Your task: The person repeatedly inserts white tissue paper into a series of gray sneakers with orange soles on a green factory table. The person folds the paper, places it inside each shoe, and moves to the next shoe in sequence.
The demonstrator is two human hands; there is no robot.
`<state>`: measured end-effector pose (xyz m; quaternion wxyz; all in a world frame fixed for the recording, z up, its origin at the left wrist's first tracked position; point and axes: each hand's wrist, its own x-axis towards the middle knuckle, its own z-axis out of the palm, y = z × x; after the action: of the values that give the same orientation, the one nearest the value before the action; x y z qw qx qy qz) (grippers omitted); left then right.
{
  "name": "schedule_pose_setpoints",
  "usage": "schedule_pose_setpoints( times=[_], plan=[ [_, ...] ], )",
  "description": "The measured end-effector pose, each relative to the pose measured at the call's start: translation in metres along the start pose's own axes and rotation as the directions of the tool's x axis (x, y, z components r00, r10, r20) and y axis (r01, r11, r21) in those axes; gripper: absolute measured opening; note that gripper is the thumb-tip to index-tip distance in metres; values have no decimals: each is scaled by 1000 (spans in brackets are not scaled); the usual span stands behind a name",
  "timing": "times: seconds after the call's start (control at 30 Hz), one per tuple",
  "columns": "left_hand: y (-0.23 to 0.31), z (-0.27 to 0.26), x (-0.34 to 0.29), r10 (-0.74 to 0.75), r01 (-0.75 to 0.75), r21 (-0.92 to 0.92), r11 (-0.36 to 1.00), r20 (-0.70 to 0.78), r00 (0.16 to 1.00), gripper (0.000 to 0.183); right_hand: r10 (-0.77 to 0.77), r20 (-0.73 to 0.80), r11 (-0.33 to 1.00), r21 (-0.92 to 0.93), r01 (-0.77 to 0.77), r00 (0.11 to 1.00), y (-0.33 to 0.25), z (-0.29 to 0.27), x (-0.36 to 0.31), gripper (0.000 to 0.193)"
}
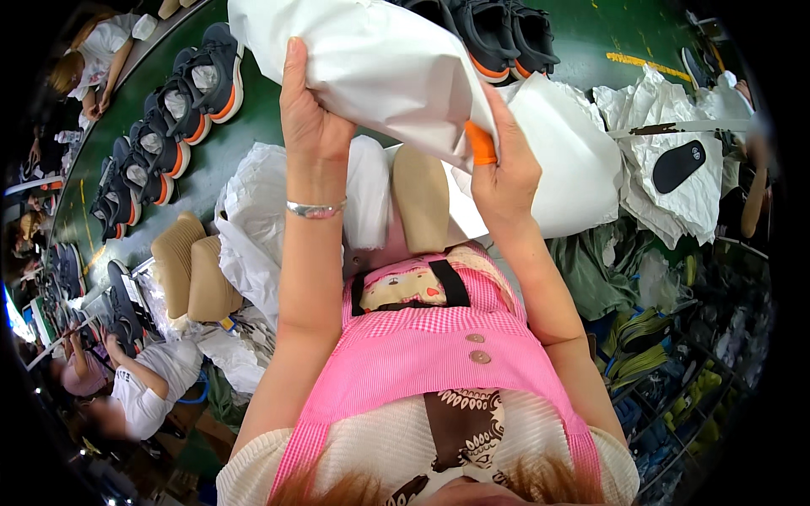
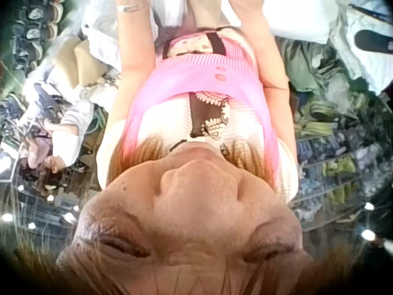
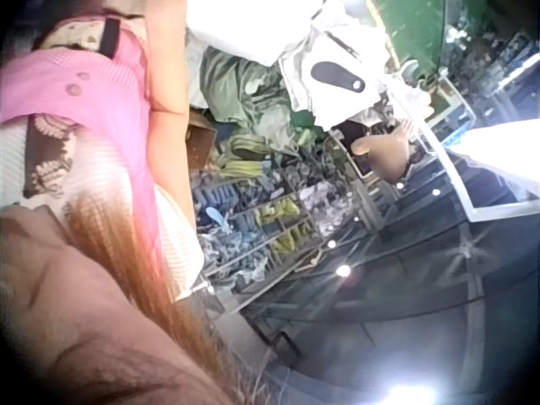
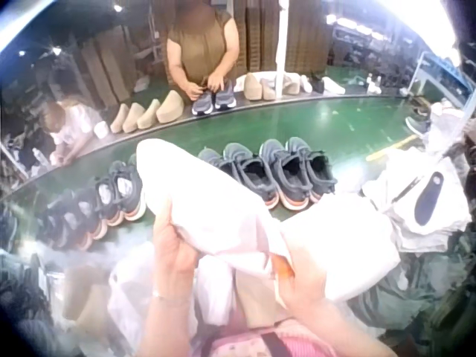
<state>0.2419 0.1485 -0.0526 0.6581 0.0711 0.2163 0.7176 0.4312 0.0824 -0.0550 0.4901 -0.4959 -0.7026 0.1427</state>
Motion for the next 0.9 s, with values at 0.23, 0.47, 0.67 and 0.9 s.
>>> schedule_pose_setpoints(
  times=[0.23,0.47,0.67,0.9],
  plan=[
    [-15,17,-8,-112,77,-296,952,-103,988,42,-286,-188,952,-172,255,940,30,22,27,46],
    [-6,33,-23,289,-302,243,922,88,953,46,248,290,752,544,-372,924,8,20,8,32],
    [-26,9,-40,211,-273,511,815,176,961,51,393,688,-449,723,-526,610,18,13,21,61],
    [-39,-9,-33,39,-53,346,937,49,998,53,276,739,-707,589,-392,614,35,17,-2,45]
  ],
)
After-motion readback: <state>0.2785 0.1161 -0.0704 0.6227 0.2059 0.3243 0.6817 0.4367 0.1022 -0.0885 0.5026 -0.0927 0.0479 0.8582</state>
